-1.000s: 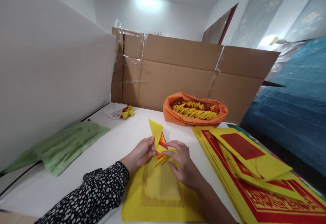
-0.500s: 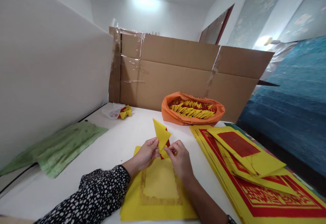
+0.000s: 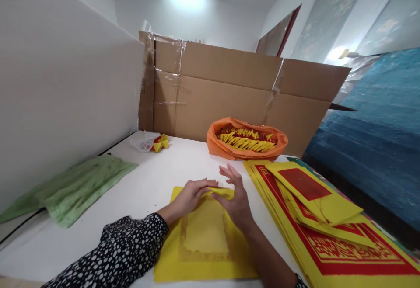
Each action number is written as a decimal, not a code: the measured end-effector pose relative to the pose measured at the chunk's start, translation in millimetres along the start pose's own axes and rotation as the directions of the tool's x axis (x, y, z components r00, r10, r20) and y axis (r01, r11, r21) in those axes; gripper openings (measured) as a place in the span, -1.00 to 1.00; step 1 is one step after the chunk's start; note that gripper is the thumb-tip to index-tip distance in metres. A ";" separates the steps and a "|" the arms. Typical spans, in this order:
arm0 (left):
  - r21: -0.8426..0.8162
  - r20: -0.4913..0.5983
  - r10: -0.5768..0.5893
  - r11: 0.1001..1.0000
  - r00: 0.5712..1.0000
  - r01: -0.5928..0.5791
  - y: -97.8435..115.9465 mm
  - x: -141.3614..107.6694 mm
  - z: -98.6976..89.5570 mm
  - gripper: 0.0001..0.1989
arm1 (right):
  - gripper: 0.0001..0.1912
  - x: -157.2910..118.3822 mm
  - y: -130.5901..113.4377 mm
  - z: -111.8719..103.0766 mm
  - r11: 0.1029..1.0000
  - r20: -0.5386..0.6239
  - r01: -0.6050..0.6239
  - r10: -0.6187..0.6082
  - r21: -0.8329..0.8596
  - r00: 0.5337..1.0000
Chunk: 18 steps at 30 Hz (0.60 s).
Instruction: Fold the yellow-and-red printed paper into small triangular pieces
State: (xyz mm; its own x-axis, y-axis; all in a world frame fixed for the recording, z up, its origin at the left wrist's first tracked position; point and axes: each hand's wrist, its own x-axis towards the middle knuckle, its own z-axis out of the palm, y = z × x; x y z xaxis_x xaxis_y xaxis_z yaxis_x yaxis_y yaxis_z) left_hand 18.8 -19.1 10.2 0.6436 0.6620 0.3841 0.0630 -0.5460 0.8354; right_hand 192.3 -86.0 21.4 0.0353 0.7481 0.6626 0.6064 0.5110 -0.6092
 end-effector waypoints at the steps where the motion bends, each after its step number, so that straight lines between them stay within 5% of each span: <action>1: 0.069 0.051 0.063 0.995 0.997 -0.066 -2.1 -0.2 -3.9 -0.69 | -0.45 -1.1 0.0 -4.2 0.995 0.099 0.096 -0.094 -0.018 0.991; 5: 0.175 0.302 0.146 0.963 0.942 -0.205 -11.9 -2.1 -14.3 -0.60 | -0.43 -26.0 9.5 -10.6 0.902 0.482 0.422 -0.331 -0.091 0.811; 8: 0.173 0.460 0.127 0.958 0.879 -0.229 -16.6 -4.3 -15.9 -0.47 | -0.35 -56.9 15.0 -9.2 0.900 0.643 0.414 -0.236 -0.138 0.729; 10: 0.176 0.453 0.112 0.961 0.885 -0.212 -18.5 -5.7 -14.5 -0.43 | -0.27 -71.7 12.3 -11.4 0.924 0.712 0.357 -0.158 -0.139 0.685; 13: 0.184 0.390 0.098 0.966 0.916 -0.182 -19.9 -8.0 -10.5 -0.47 | -0.23 -77.5 3.6 -21.1 0.962 0.731 0.246 -0.085 -0.117 0.677; 18: 0.299 0.503 0.009 0.936 0.864 -0.184 -15.7 -12.8 -4.9 -0.39 | -0.34 -66.0 4.7 -35.0 0.988 0.689 0.139 -0.057 -0.065 0.723</action>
State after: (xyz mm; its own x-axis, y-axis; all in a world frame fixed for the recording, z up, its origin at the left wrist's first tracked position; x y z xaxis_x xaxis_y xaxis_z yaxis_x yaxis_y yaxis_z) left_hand 5.8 -16.5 -5.9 0.9406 0.3085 0.1417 0.1685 -0.7867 0.5938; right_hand 220.6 -147.8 -9.9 -0.5560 0.8033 0.2137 0.6556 0.5818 -0.4813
